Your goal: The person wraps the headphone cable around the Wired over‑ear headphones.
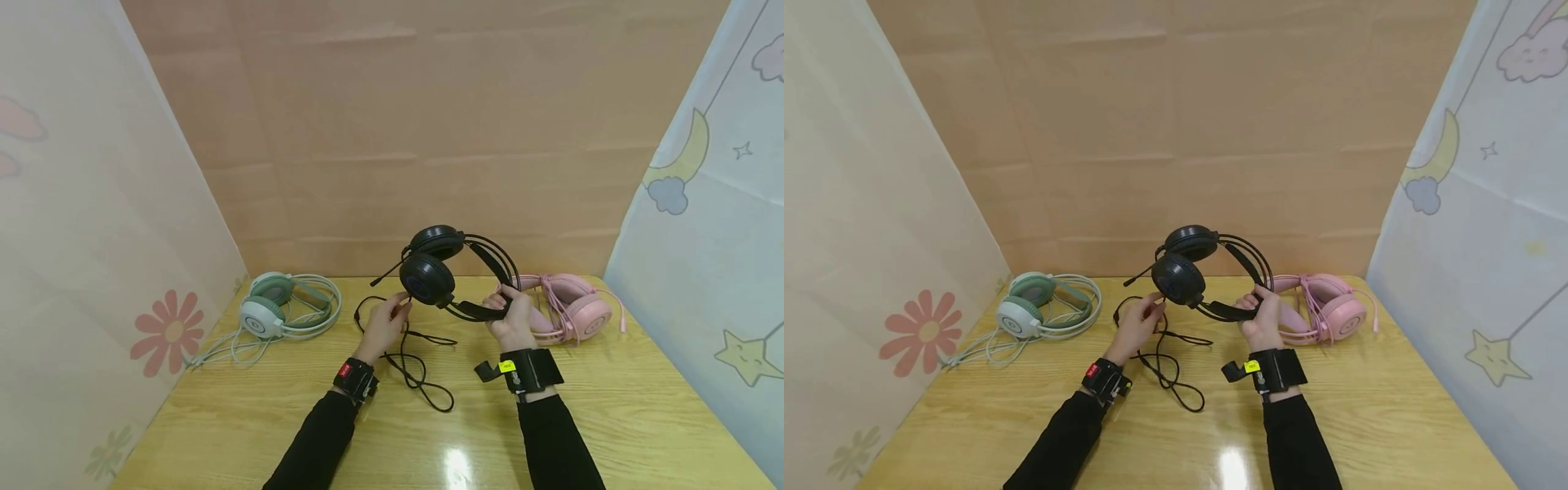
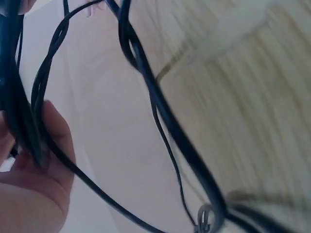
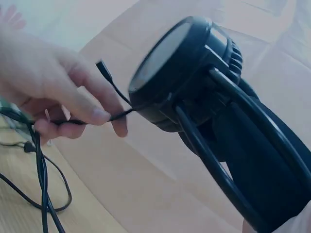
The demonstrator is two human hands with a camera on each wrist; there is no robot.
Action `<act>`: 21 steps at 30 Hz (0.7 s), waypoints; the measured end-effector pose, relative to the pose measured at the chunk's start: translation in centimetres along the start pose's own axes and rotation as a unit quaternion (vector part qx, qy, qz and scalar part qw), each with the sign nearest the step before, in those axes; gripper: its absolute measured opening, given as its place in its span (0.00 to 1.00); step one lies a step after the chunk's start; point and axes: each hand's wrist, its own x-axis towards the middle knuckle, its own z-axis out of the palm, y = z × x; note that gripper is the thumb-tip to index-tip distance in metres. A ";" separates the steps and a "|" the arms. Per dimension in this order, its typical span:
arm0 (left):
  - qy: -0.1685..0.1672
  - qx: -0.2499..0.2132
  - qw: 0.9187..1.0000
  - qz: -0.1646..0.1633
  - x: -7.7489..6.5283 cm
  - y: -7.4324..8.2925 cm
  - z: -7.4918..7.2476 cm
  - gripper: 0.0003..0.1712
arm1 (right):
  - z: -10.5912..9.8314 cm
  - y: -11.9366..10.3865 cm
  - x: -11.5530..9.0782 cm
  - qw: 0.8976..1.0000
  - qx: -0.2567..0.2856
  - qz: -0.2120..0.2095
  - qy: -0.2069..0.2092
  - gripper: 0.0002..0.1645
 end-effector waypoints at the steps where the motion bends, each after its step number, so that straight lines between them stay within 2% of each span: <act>1: 0.002 0.020 1.000 0.005 0.0 0.1 0.1 0.19 | 0.0 0.2 0.0 1.000 -0.004 -0.005 0.000 0.16; 6: -0.020 0.115 0.992 0.040 -0.1 0.8 0.4 0.21 | 0.3 1.6 0.0 1.000 -0.016 -0.020 0.012 0.16; 9: -0.039 0.137 0.989 0.046 0.0 1.1 0.5 0.22 | 0.4 2.5 0.3 0.999 -0.036 -0.038 0.007 0.18; 16: -0.060 0.082 0.995 -0.019 0.4 1.3 0.6 0.17 | 0.4 4.0 1.1 0.995 -0.055 -0.087 -0.002 0.17; 21: -0.065 0.031 0.997 -0.029 0.6 1.3 0.5 0.18 | 0.9 4.7 1.5 0.991 -0.059 -0.120 0.008 0.16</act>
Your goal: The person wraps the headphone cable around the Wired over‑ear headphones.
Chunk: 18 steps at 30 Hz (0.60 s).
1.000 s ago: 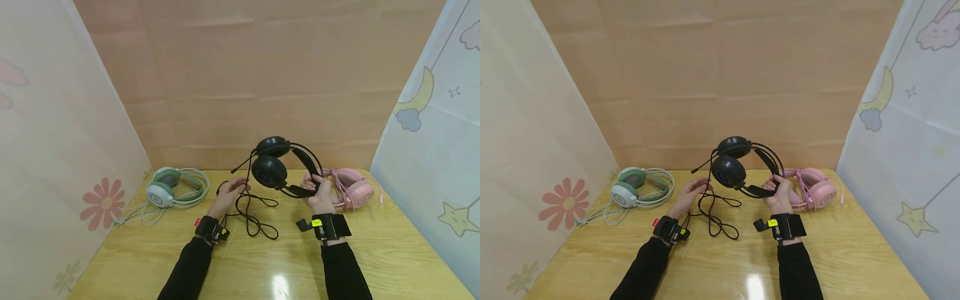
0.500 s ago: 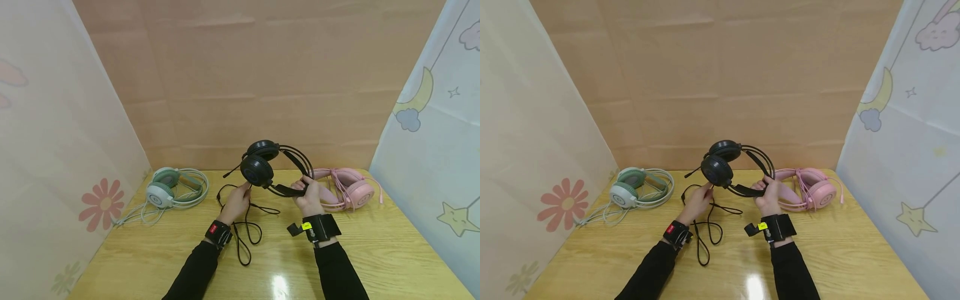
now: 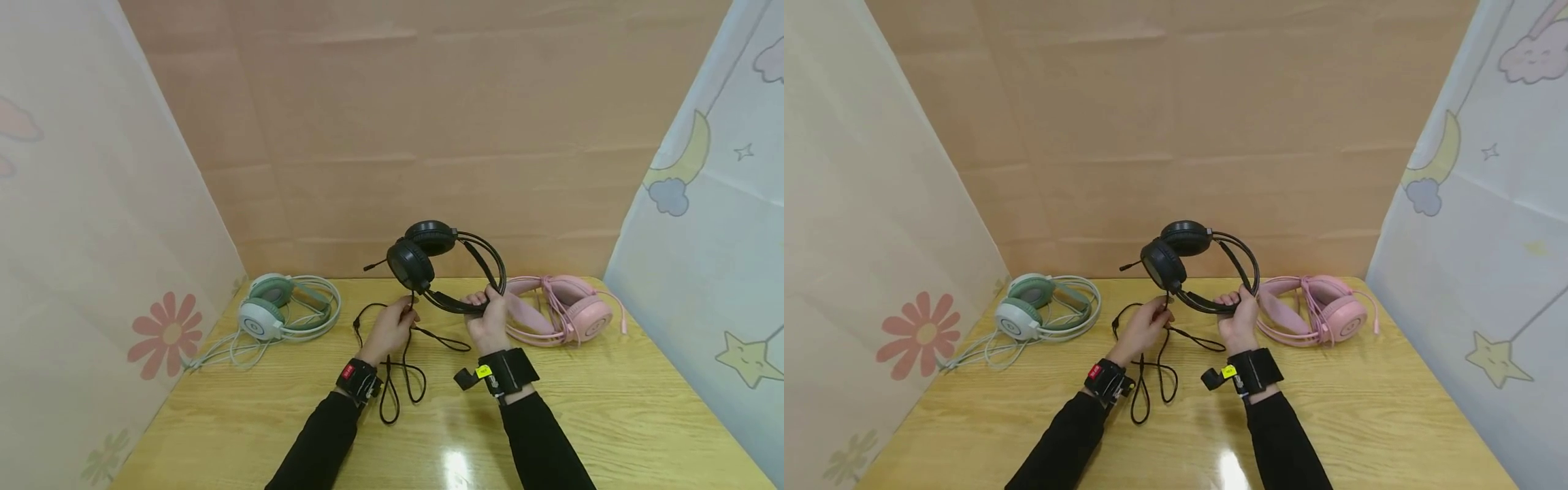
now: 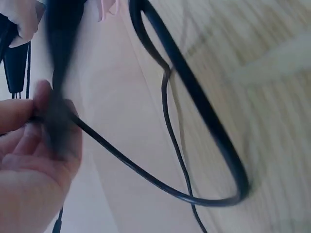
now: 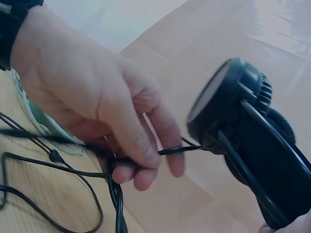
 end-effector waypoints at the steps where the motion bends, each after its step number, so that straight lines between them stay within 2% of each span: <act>1: -0.004 -0.010 1.000 0.001 0.0 0.0 0.0 0.19 | 0.1 0.1 0.1 1.000 -0.005 -0.010 0.000 0.16; 4: -0.015 -0.021 1.000 0.008 -0.1 -0.1 -0.1 0.23 | 0.5 0.3 0.5 0.999 -0.010 -0.030 -0.004 0.15; 11: -0.016 0.043 0.999 0.009 0.3 -0.3 0.3 0.24 | 0.9 0.9 1.0 0.999 -0.043 -0.020 -0.020 0.06; 14: -0.004 0.040 0.999 0.012 0.7 -0.1 0.4 0.23 | 0.1 1.2 1.7 0.998 -0.035 -0.023 -0.054 0.08; 18: 0.027 0.026 0.999 0.031 1.0 0.5 0.3 0.17 | 0.2 0.8 1.8 0.998 -0.041 -0.025 -0.039 0.13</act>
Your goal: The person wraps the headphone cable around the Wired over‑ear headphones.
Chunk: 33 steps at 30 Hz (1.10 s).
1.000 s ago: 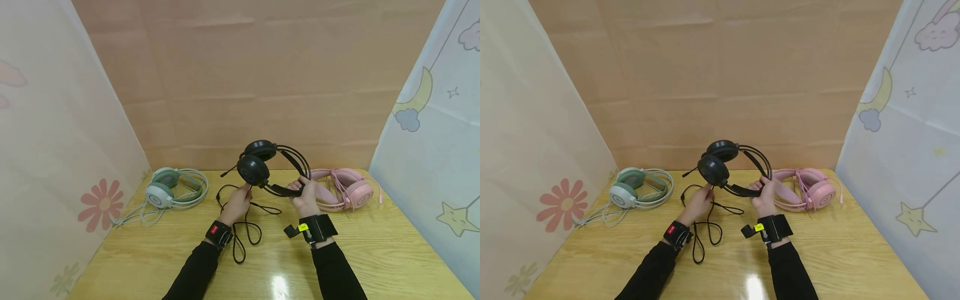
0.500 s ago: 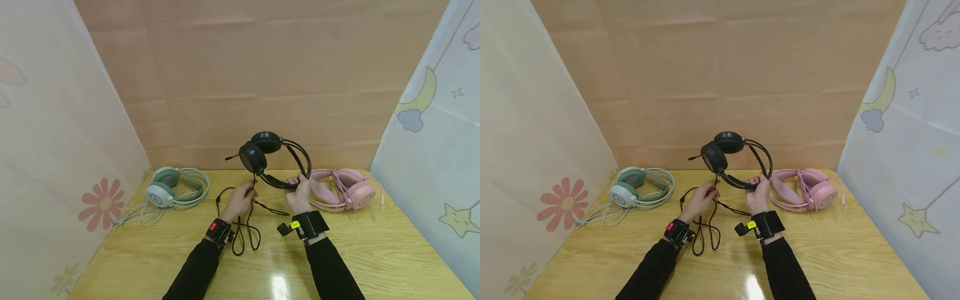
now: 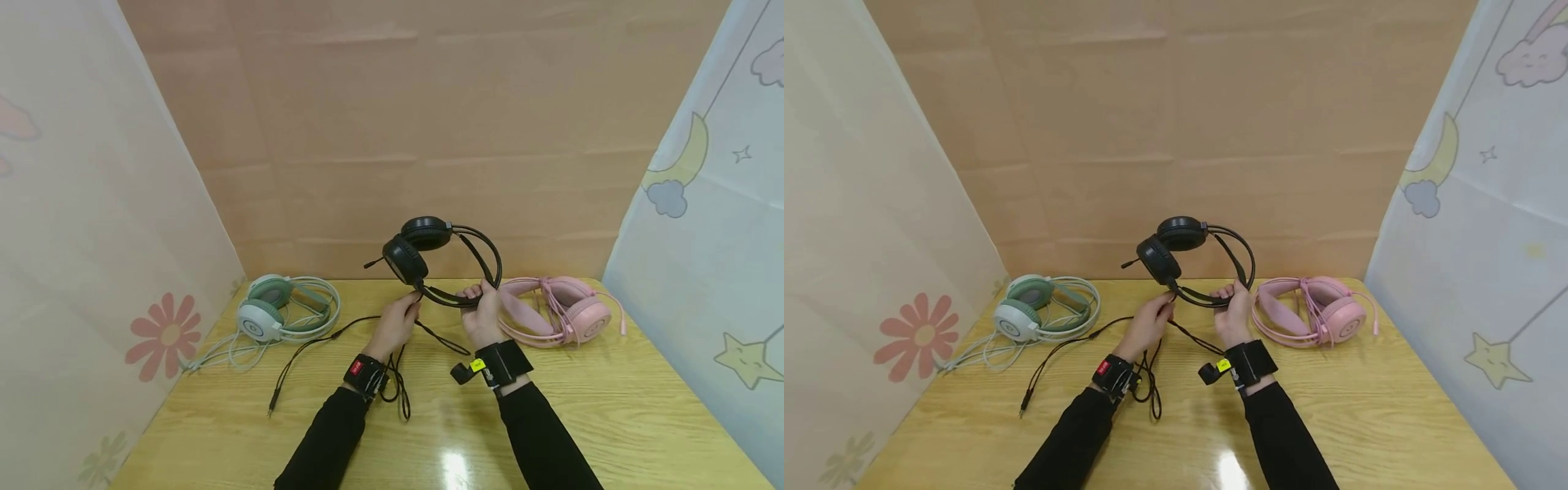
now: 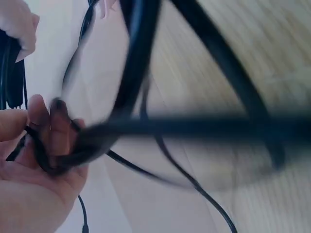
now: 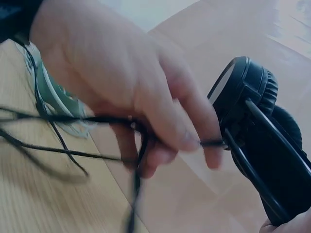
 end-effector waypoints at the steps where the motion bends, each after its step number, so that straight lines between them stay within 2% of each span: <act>1: 0.006 -0.004 1.000 0.004 0.1 0.1 0.0 0.15 | 0.0 -0.2 0.1 1.000 -0.005 -0.002 0.004 0.14; 2: 0.011 -0.007 1.000 0.008 0.1 0.2 -0.1 0.14 | 0.8 -0.5 -0.4 0.999 -0.025 -0.004 0.032 0.16; 3: 0.015 -0.008 1.000 0.011 0.2 0.3 -0.2 0.13 | 0.7 -0.7 -0.2 0.999 -0.033 -0.009 0.036 0.16; 6: 0.017 -0.014 1.000 0.014 0.5 0.6 -0.4 0.12 | 0.7 -1.1 0.2 0.996 -0.071 -0.043 0.021 0.13; 8: 0.012 -0.006 1.000 0.011 0.6 0.7 -0.6 0.12 | 0.8 -1.3 0.3 0.993 -0.096 -0.071 0.013 0.03; 10: 0.003 -0.013 1.000 0.003 0.7 0.8 -0.7 0.12 | 0.8 -1.3 0.3 0.986 -0.129 -0.105 0.006 0.13; 12: -0.013 -0.041 0.999 -0.013 0.7 0.8 -0.8 0.12 | 0.8 -1.2 0.3 0.977 -0.161 -0.140 0.004 0.24; 13: -0.020 -0.060 0.998 -0.023 0.7 0.7 -0.8 0.12 | 0.7 -1.1 0.3 0.972 -0.176 -0.158 0.002 0.25; 14: -0.027 -0.080 0.996 -0.033 0.6 0.7 -0.9 0.12 | 0.7 -1.0 0.2 0.966 -0.191 -0.176 0.002 0.24; 16: -0.032 -0.102 0.993 -0.050 0.6 0.6 -0.8 0.12 | 0.7 -0.7 0.3 0.950 -0.225 -0.216 0.003 0.11; 17: -0.033 -0.109 0.992 -0.058 0.6 0.6 -0.8 0.11 | 0.6 -0.6 0.3 0.944 -0.235 -0.231 0.003 0.09; 19: -0.032 -0.099 0.992 -0.064 0.6 0.6 -0.9 0.10 | 0.6 -0.5 0.4 0.932 -0.251 -0.260 0.007 0.09; 21: -0.031 -0.081 0.994 -0.064 0.6 0.7 -1.0 0.09 | 0.7 -0.6 0.4 0.927 -0.259 -0.271 0.009 0.09; 22: -0.032 -0.077 0.994 -0.065 0.6 0.8 -1.1 0.09 | 0.7 -0.8 0.5 0.930 -0.254 -0.266 0.006 0.08; 25: -0.035 -0.059 0.996 -0.056 0.6 0.7 -1.2 0.11 | 0.8 -1.4 0.5 0.959 -0.200 -0.203 -0.004 0.06; 27: -0.037 -0.042 0.997 -0.047 0.6 0.5 -1.2 0.13 | 0.6 -2.1 0.6 0.983 -0.134 -0.129 -0.005 0.04; 29: -0.039 -0.038 0.997 -0.046 0.6 0.2 -1.2 0.13 | 0.4 -2.7 0.7 0.998 -0.048 -0.046 0.006 0.11; 31: -0.034 -0.044 0.997 -0.050 0.6 0.0 -1.1 0.13 | 0.0 -3.2 0.9 0.999 0.029 0.024 0.021 0.17; 33: -0.018 -0.055 0.996 -0.061 0.7 -0.1 -1.1 0.13 | -0.3 -3.6 1.0 0.991 0.095 0.085 0.040 0.18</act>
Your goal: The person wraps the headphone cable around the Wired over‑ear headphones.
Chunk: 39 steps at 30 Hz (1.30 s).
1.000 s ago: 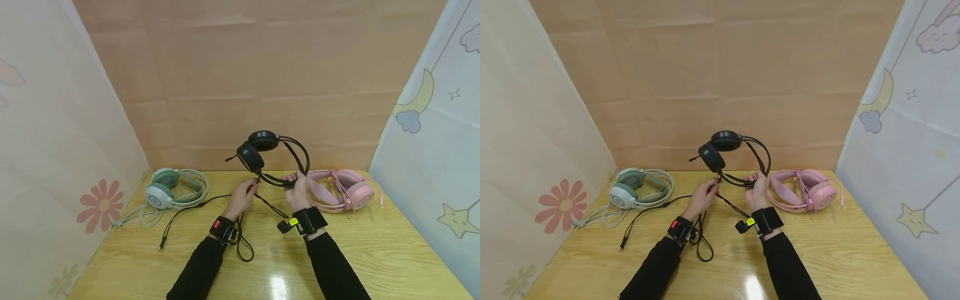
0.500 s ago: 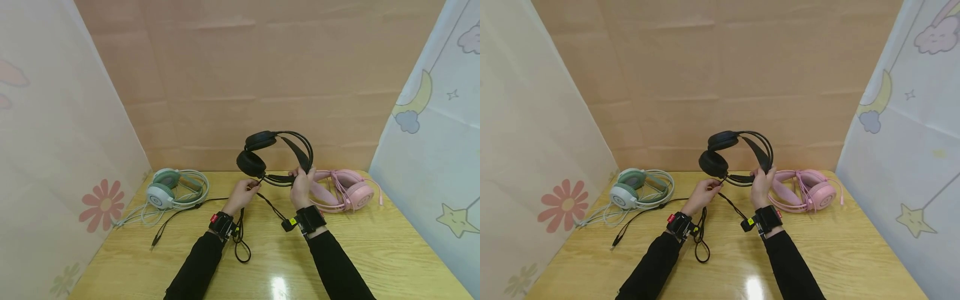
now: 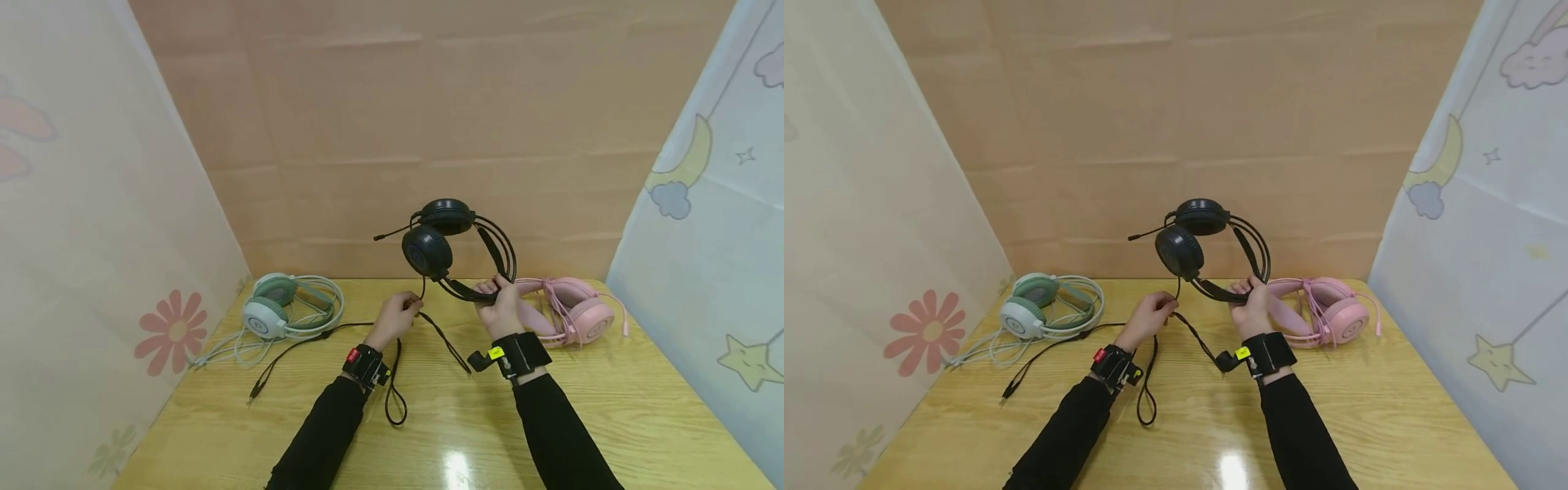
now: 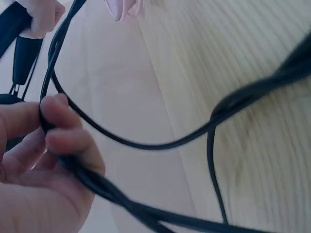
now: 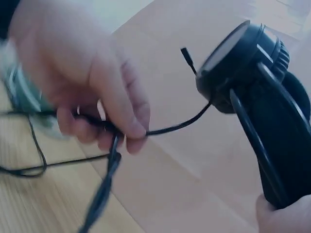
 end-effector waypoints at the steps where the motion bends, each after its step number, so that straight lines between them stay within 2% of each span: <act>1: 0.010 -0.006 1.000 -0.004 0.1 0.0 0.1 0.13 | -0.1 -0.2 0.0 0.999 0.022 0.026 0.009 0.17; 3: 0.030 -0.004 1.000 -0.003 0.4 0.1 0.4 0.13 | -0.3 -0.5 0.0 0.996 0.051 0.066 0.025 0.15; 6: 0.059 0.014 0.998 0.013 1.0 0.4 1.1 0.12 | -0.5 -0.5 -0.1 0.992 0.060 0.102 0.048 0.13; 9: 0.078 0.051 0.994 0.049 1.5 0.8 1.9 0.11 | -0.4 -0.2 -0.2 0.990 0.052 0.115 0.060 0.12; 11: 0.075 0.067 0.992 0.072 1.6 1.1 2.3 0.12 | -0.4 -0.1 -0.1 0.991 0.047 0.113 0.059 0.12; 13: 0.065 0.078 0.990 0.094 1.6 1.3 2.6 0.13 | -0.3 0.0 -0.1 0.993 0.037 0.100 0.056 0.13; 15: 0.048 0.064 0.992 0.102 1.3 1.4 2.7 0.13 | -0.2 -0.1 0.0 0.996 0.023 0.076 0.051 0.15; 19: 0.029 0.014 0.996 0.078 0.5 1.4 2.3 0.14 | 0.1 -0.6 0.2 0.999 -0.033 0.011 0.034 0.16; 22: 0.033 0.003 0.998 0.057 0.1 1.5 1.6 0.14 | 0.3 -0.8 0.3 0.993 -0.107 -0.039 0.020 0.16; 24: 0.033 0.019 0.998 0.049 -0.1 1.5 1.2 0.12 | 0.4 -0.9 0.3 0.985 -0.159 -0.068 0.012 0.16; 28: 0.017 0.045 0.999 0.026 -0.1 1.6 0.7 0.09 | 0.8 -0.4 0.3 0.960 -0.249 -0.125 -0.001 0.12; 30: 0.007 0.055 0.998 0.011 -0.2 1.6 0.5 0.08 | 0.9 -0.2 0.4 0.943 -0.291 -0.159 -0.006 0.08; 33: -0.001 0.076 0.997 -0.005 -0.2 1.3 0.2 0.08 | 0.9 -0.1 0.6 0.920 -0.333 -0.207 -0.016 0.11; 36: -0.001 0.107 0.994 -0.001 -0.2 1.1 0.1 0.10 | 0.9 -0.1 0.8 0.896 -0.365 -0.252 -0.019 0.07; 39: -0.005 0.129 0.991 0.019 -0.2 0.9 0.0 0.13 | 0.9 0.1 0.9 0.872 -0.394 -0.289 -0.015 0.08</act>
